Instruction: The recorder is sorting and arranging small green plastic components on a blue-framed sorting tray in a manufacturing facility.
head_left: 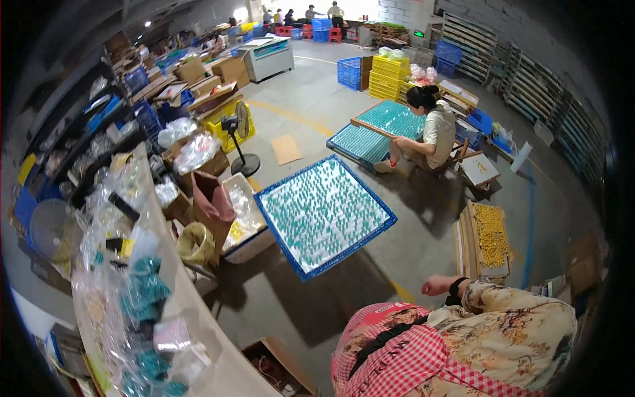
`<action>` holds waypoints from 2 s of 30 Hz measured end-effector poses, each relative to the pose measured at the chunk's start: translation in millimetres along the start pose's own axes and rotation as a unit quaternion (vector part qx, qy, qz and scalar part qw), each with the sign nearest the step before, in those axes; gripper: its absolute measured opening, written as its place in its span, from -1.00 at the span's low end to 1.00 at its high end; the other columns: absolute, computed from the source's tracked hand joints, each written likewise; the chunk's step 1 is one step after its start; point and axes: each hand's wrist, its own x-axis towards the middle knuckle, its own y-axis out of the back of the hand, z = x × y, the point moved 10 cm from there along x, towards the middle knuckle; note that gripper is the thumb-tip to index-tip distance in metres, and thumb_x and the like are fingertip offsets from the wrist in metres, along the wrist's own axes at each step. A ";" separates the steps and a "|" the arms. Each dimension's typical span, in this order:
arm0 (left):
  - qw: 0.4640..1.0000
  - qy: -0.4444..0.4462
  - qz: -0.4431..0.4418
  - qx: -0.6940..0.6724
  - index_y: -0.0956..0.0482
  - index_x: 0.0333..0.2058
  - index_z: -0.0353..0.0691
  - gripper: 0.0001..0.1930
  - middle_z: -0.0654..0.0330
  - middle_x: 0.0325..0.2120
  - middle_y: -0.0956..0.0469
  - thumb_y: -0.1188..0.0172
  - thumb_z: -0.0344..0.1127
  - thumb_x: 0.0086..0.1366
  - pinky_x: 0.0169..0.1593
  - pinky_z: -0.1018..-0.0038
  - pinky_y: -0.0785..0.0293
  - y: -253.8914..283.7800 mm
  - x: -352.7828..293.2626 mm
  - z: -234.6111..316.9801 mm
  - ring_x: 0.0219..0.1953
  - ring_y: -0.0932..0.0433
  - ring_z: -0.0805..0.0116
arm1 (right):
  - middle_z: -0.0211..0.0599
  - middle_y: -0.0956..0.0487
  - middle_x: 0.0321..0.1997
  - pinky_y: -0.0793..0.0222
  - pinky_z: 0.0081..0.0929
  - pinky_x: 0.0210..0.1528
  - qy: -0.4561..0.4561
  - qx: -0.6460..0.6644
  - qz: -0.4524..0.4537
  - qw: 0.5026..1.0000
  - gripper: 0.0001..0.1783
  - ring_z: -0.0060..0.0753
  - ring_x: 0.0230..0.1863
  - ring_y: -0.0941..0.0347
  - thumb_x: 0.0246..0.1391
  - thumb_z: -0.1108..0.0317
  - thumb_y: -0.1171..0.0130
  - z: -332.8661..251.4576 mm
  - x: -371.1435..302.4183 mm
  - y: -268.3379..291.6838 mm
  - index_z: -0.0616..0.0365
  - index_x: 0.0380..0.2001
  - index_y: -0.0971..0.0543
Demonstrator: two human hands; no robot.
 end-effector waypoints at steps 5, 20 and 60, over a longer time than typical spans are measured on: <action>0.997 -0.020 -0.067 -0.026 -0.50 -0.10 -0.32 -0.67 0.11 -0.31 -0.58 0.03 -0.21 0.31 -0.15 0.42 -0.48 -57.8 96.0 3.8 -0.26 -0.56 0.27 | -0.16 -0.64 -0.22 -0.42 -0.23 -0.15 -0.024 0.067 0.053 0.996 -0.66 -0.06 -0.21 -0.55 -0.05 0.26 -0.10 6.4 16.4 35.1 0.01 -0.16 -0.62; 0.961 0.068 -0.249 -0.098 -0.51 -0.09 -0.29 -0.72 0.13 -0.34 -0.59 -0.07 -0.33 0.25 -0.16 0.47 -0.48 -267.1 261.1 -38.2 -0.28 -0.57 0.32 | -0.09 -0.64 -0.27 -0.43 -0.23 -0.12 -0.123 0.221 0.096 0.963 -0.66 -0.05 -0.24 -0.56 -0.05 0.28 -0.07 62.0 11.5 68.6 0.16 -0.20 -0.61; 0.627 0.649 -0.164 -0.398 -0.27 0.19 -0.36 -0.22 0.12 0.14 -0.34 0.34 0.29 0.38 0.21 0.38 -0.16 -579.9 115.9 -337.7 0.12 -0.33 0.25 | -0.16 -0.49 0.00 -0.27 -0.25 0.03 -0.236 0.642 0.205 0.700 -0.20 -0.23 -0.08 -0.41 0.21 -0.29 0.20 259.2 356.4 179.0 0.34 0.04 -0.43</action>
